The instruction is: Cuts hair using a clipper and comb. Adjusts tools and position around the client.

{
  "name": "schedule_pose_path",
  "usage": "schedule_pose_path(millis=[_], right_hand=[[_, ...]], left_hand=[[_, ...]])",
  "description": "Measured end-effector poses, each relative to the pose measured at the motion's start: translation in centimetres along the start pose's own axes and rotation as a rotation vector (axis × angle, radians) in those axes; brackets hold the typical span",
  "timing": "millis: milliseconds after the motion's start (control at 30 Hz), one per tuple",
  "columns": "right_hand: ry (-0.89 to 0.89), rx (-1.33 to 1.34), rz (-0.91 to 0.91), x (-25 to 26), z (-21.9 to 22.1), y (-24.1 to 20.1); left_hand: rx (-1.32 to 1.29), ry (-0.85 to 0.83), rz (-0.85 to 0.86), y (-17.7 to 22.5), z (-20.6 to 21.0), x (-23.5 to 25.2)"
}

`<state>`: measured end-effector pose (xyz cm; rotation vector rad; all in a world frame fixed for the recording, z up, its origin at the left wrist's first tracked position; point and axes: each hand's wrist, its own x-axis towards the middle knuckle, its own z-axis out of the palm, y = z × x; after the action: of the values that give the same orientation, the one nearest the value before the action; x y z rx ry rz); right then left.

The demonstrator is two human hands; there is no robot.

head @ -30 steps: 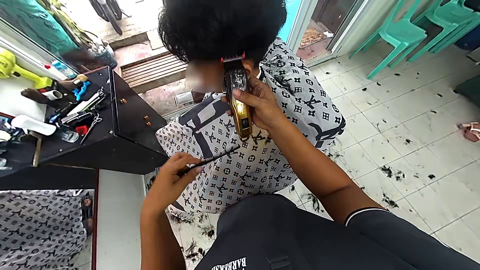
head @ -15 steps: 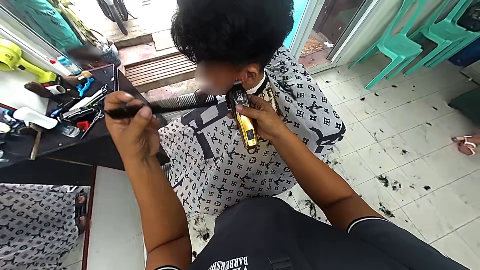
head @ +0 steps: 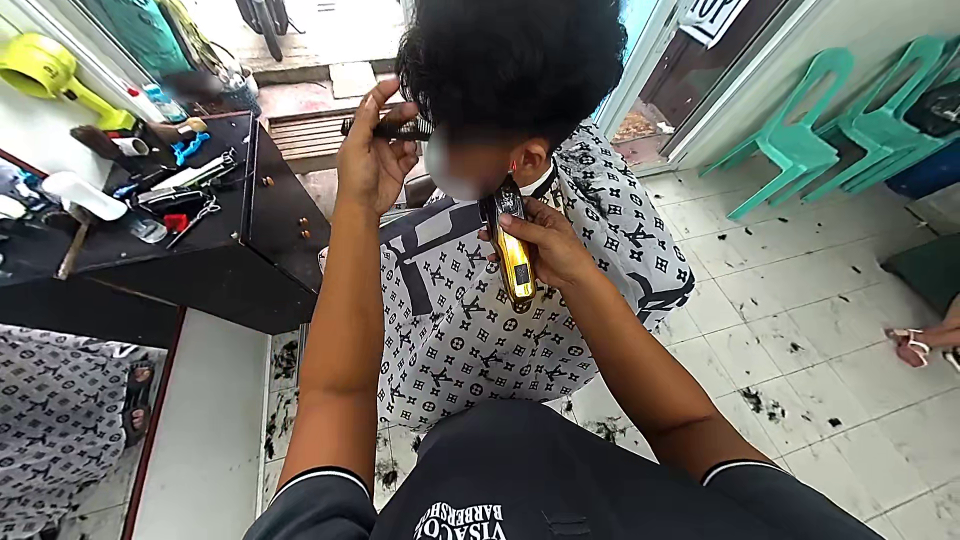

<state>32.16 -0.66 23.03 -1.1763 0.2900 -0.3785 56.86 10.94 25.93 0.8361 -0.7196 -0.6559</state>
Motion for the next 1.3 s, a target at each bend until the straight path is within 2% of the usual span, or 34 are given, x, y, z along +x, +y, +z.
schedule_pose_path(millis=[267, 467, 600, 667, 767, 933, 1100, 1167, 1233, 1300], right_hand=[[0.033, 0.019, 0.006, 0.1, 0.7, -0.3], [0.044, -0.002, -0.11, 1.2, 1.3, -0.5], [0.074, 0.019, -0.058, 1.6, 1.5, -0.7], [0.083, 0.01, -0.112, 1.9, 1.6, -0.6], [0.091, -0.101, -0.264, 2.4, 1.9, -0.6], [0.084, 0.022, -0.092, 2.0, 1.8, -0.5], [0.105, -0.238, -0.33, 2.5, 1.8, -0.8], [0.1, -0.179, -0.268, 2.2, 1.7, -0.7], [0.098, -0.022, -0.117, 1.8, 1.8, -0.8], [0.083, 0.023, -0.107, 1.8, 1.7, -0.7]], left_hand=[[-0.096, 0.066, 0.027, 3.0, 3.1, 1.8], [-0.123, 0.042, 0.04, 3.6, 3.8, 0.7], [-0.272, -0.046, 0.171, 4.3, 5.1, -0.8], [-0.289, -0.076, 0.227, 4.3, 5.3, -1.1], [-0.205, 0.053, 0.246, 3.9, 6.1, -1.6], [-0.033, 0.234, 0.232, 3.3, 6.9, -2.8], [0.056, 0.276, 0.213, 2.8, 7.2, -3.4], [0.038, 0.267, 0.222, 2.9, 7.3, -3.5], [0.043, 0.279, 0.232, 3.1, 7.1, -3.5], [0.086, 0.294, 0.229, 3.0, 6.9, -3.4]])
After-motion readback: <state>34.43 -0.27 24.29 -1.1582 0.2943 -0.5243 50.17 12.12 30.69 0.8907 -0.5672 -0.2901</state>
